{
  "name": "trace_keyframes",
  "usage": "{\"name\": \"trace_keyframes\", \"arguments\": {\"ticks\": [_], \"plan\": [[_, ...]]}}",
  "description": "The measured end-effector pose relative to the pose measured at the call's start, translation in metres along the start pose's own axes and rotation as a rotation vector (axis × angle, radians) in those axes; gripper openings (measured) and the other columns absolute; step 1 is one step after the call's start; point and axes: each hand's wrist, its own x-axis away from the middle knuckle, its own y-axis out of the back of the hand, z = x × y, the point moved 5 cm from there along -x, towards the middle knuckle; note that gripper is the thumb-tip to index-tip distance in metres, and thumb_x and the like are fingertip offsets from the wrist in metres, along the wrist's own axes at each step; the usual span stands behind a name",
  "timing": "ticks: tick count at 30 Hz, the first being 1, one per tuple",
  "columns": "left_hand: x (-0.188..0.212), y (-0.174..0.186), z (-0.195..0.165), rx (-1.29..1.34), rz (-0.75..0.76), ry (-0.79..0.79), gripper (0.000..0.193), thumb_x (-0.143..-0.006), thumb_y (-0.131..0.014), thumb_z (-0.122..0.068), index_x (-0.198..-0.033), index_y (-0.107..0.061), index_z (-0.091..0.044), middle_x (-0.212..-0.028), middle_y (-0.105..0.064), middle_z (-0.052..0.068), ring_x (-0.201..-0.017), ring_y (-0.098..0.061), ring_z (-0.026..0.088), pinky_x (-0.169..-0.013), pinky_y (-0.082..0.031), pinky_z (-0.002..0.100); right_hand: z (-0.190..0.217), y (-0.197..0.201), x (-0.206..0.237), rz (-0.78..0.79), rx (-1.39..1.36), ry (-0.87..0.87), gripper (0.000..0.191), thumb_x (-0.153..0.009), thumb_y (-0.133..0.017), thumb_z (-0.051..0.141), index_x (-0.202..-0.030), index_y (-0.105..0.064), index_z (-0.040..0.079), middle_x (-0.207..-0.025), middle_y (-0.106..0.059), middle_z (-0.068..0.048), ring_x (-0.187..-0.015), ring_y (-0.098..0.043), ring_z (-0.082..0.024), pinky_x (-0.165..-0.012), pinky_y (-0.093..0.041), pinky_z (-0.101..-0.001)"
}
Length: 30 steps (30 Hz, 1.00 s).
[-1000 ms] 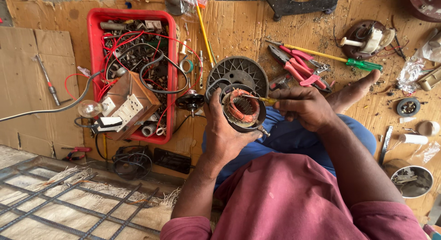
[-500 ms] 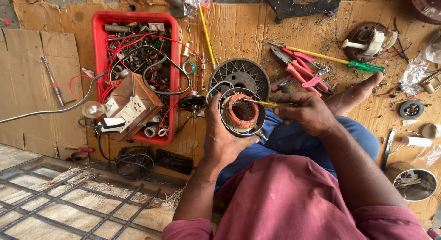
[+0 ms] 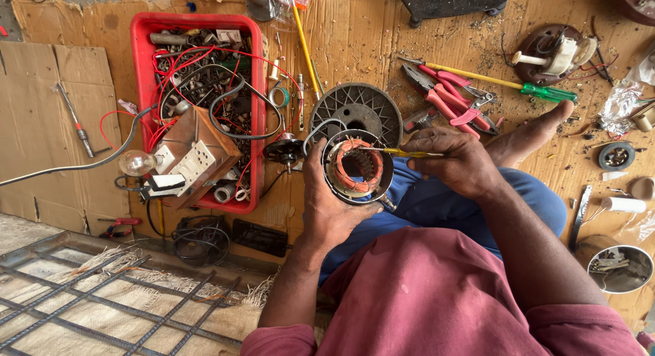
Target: The person sits on the floor and uses a screwdriver and pliers to adjust and manipulate the copper windings inside a circular electrical component, likely a motor stator. The person repeatedly pries and presses the windings while holding the component steady.
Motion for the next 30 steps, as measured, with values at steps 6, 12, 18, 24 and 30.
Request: {"name": "trace_keyframes", "arguments": {"ticks": [6,12,18,24,30], "plan": [[-0.006,0.0,0.008,0.004,0.009,-0.01,0.137,-0.055,-0.104,-0.016,-0.159,-0.016,-0.002,-0.153,-0.036,0.024,-0.143,-0.043,0.038,-0.121,-0.039,0.049,-0.007,-0.001,-0.003,-0.02,-0.069,-0.1,0.034,-0.083,-0.081,0.003,-0.117,-0.078,0.007,-0.107,-0.076,-0.006,-0.087,-0.069,-0.012,-0.071,-0.058,-0.0256],[-0.009,0.002,0.008,0.01,0.009,-0.027,0.136,-0.056,-0.103,-0.017,-0.16,-0.016,-0.002,-0.153,-0.037,0.023,-0.143,-0.045,0.037,-0.121,-0.04,0.049,0.007,-0.006,-0.004,-0.085,0.035,0.118,0.03,-0.081,-0.082,0.001,-0.11,-0.079,0.008,-0.109,-0.074,-0.003,-0.094,-0.069,-0.013,-0.08,-0.058,-0.0261],[-0.007,0.004,0.022,-0.008,0.001,-0.057,0.135,-0.056,-0.103,-0.015,-0.159,-0.018,-0.003,-0.153,-0.037,0.024,-0.144,-0.043,0.039,-0.121,-0.038,0.049,-0.015,-0.012,-0.001,-0.171,0.197,0.379,0.027,-0.083,-0.08,-0.002,-0.108,-0.079,0.009,-0.11,-0.074,-0.003,-0.1,-0.071,-0.013,-0.088,-0.058,-0.0258],[-0.013,0.006,0.05,0.026,-0.033,0.065,0.136,-0.049,-0.104,-0.016,-0.158,-0.023,-0.007,-0.152,-0.045,0.021,-0.14,-0.048,0.036,-0.115,-0.041,0.046,-0.062,-0.021,-0.03,-0.109,0.138,0.141,0.049,-0.079,-0.069,-0.007,-0.126,-0.071,0.005,-0.095,-0.078,-0.004,-0.086,-0.073,-0.013,-0.075,-0.061,-0.0272],[-0.016,0.017,0.044,0.141,-0.004,-0.048,0.137,-0.042,-0.103,-0.013,-0.154,-0.024,-0.007,-0.147,-0.047,0.02,-0.139,-0.049,0.036,-0.115,-0.041,0.047,-0.077,-0.042,-0.042,0.02,-0.164,-0.136,0.044,-0.087,-0.077,0.018,-0.129,-0.073,0.006,-0.098,-0.082,-0.005,-0.085,-0.072,-0.013,-0.076,-0.059,-0.0301]]}}
